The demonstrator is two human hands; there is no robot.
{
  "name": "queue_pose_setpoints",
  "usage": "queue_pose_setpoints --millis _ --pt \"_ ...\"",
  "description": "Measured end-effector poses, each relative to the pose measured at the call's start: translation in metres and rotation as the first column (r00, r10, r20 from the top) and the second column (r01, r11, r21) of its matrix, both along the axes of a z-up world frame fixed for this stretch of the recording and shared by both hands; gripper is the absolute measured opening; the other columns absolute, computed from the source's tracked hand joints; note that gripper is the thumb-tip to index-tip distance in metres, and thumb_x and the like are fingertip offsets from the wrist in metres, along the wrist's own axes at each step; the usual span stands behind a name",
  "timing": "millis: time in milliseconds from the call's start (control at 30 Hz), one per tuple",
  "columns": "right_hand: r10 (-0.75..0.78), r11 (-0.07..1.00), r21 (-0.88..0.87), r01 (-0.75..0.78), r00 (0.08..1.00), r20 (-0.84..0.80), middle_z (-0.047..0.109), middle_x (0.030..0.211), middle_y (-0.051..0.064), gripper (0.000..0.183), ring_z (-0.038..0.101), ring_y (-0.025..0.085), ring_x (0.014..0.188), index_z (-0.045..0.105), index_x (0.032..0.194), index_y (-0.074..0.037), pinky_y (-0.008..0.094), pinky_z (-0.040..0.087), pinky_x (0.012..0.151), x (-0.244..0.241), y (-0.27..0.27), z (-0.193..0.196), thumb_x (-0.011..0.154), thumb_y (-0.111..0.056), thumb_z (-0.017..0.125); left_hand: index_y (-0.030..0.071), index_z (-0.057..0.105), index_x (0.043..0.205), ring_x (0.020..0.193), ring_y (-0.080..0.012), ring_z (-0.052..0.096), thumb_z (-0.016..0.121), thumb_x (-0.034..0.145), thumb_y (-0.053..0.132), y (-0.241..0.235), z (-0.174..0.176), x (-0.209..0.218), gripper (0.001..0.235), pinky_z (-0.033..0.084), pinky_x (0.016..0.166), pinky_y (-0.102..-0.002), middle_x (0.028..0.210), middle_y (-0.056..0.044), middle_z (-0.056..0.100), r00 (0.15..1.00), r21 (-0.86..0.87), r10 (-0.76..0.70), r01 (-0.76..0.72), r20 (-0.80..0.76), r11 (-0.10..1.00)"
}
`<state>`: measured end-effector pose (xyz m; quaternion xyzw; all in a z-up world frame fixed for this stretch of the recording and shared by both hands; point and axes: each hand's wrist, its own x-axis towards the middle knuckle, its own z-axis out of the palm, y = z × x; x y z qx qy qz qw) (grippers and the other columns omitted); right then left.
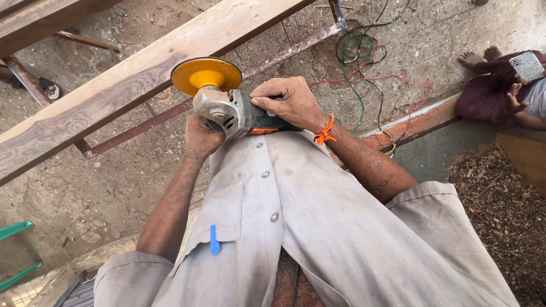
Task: The person uses an angle grinder with a sanding disc to smooth the surface of a long wooden plank resting on a metal frame. The person moves the tool back and forth along the length of the plank, generating sawdust.
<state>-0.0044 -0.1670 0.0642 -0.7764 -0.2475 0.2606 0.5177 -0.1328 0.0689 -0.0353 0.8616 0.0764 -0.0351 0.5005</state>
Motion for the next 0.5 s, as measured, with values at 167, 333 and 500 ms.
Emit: queue_pose_setpoints --millis 167,333,500 --pt "0.003 0.997 -0.081 0.0 0.999 0.035 0.08 0.093 0.007 0.014 0.076 0.009 0.08 0.08 0.1 -0.004 0.024 0.062 0.074 0.005 0.0 0.002 0.092 -0.016 0.075 0.002 0.076 0.092 0.077 -0.0176 0.077 0.069 0.077 0.0 -0.002 0.009 0.008 0.016 0.06 0.069 -0.032 0.082 -0.01 0.078 0.998 -0.037 -0.027 0.03 0.065 0.999" --pt "-0.132 0.99 0.051 0.133 0.991 -0.026 0.078 0.091 0.006 0.025 0.073 0.01 0.079 0.072 0.118 -0.001 0.025 0.061 0.072 0.035 -0.026 -0.035 0.101 -0.018 0.066 0.0 0.074 0.094 0.073 -0.0244 0.075 0.066 0.076 0.002 -0.008 -0.014 0.019 0.02 0.058 0.073 -0.037 0.078 -0.016 0.072 0.986 0.082 -0.051 0.065 -0.156 0.995" --pt "-0.793 0.609 0.24 0.756 0.58 0.188 0.074 0.09 0.012 0.028 0.07 0.016 0.079 0.069 0.103 0.005 0.031 0.06 0.073 0.147 -0.335 0.019 0.11 -0.023 0.071 0.002 0.072 0.116 0.104 -0.0145 0.072 0.068 0.084 0.003 -0.021 -0.036 0.054 0.032 0.054 0.092 -0.031 0.107 -0.007 0.077 0.963 -0.152 -0.224 0.246 0.148 0.957"
